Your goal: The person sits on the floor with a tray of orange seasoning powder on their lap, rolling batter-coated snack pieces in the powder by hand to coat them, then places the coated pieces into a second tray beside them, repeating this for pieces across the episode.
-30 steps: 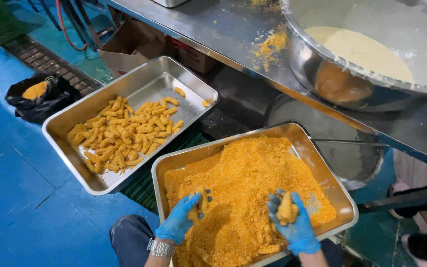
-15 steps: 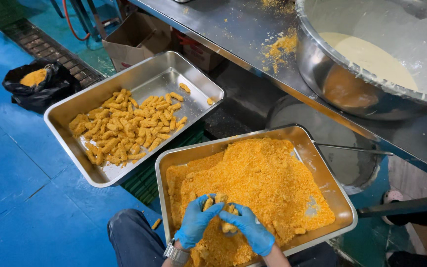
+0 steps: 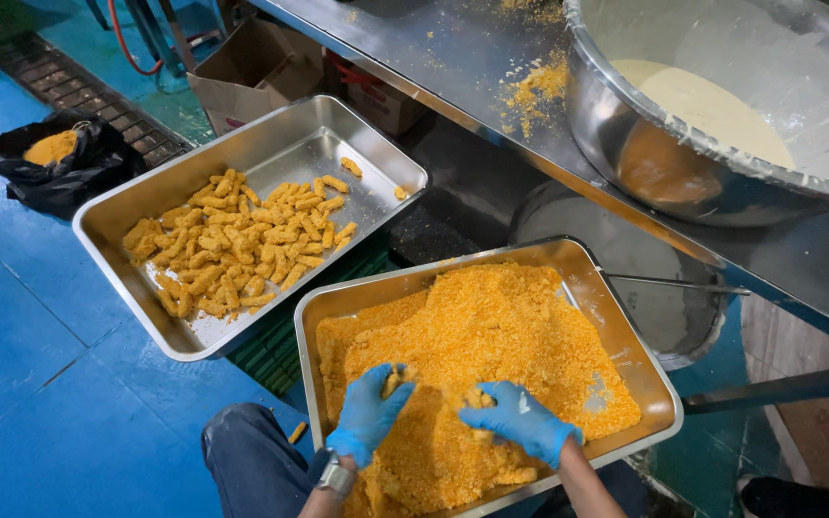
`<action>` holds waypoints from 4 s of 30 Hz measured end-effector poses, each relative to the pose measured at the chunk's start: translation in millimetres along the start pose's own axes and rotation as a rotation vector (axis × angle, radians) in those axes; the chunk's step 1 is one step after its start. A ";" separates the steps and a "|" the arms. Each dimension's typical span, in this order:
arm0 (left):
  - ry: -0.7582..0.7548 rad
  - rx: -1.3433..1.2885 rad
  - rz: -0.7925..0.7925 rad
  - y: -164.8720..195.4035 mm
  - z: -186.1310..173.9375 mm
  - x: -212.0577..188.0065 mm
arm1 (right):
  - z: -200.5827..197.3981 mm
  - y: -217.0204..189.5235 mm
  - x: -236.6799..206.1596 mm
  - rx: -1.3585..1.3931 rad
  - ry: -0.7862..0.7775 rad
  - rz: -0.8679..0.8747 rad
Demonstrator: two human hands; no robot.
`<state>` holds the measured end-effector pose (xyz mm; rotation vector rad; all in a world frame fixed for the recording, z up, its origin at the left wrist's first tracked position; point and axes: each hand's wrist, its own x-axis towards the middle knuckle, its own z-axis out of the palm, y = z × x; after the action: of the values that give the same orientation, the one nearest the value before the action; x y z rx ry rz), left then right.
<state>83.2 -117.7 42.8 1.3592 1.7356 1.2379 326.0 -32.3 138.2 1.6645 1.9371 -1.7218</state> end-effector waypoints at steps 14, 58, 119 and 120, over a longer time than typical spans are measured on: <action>-0.315 0.602 0.221 5.3 3.2 -42.2 | 73.3 33.7 -9.6 -0.741 0.417 -0.525; -0.291 0.158 -0.026 16.6 -7.2 -30.5 | 40.4 34.5 22.7 -0.630 0.482 -0.312; -0.648 0.749 0.645 -7.6 -42.0 -76.5 | 86.8 51.5 -40.8 -0.728 -0.113 -0.610; -0.618 0.728 0.549 -12.2 -39.7 -80.8 | 72.3 50.2 -43.7 -0.626 -0.123 -0.491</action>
<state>67.4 -207.1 40.0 2.4381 1.4272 0.2858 339.0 -124.2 105.6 0.9002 2.5935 -1.0735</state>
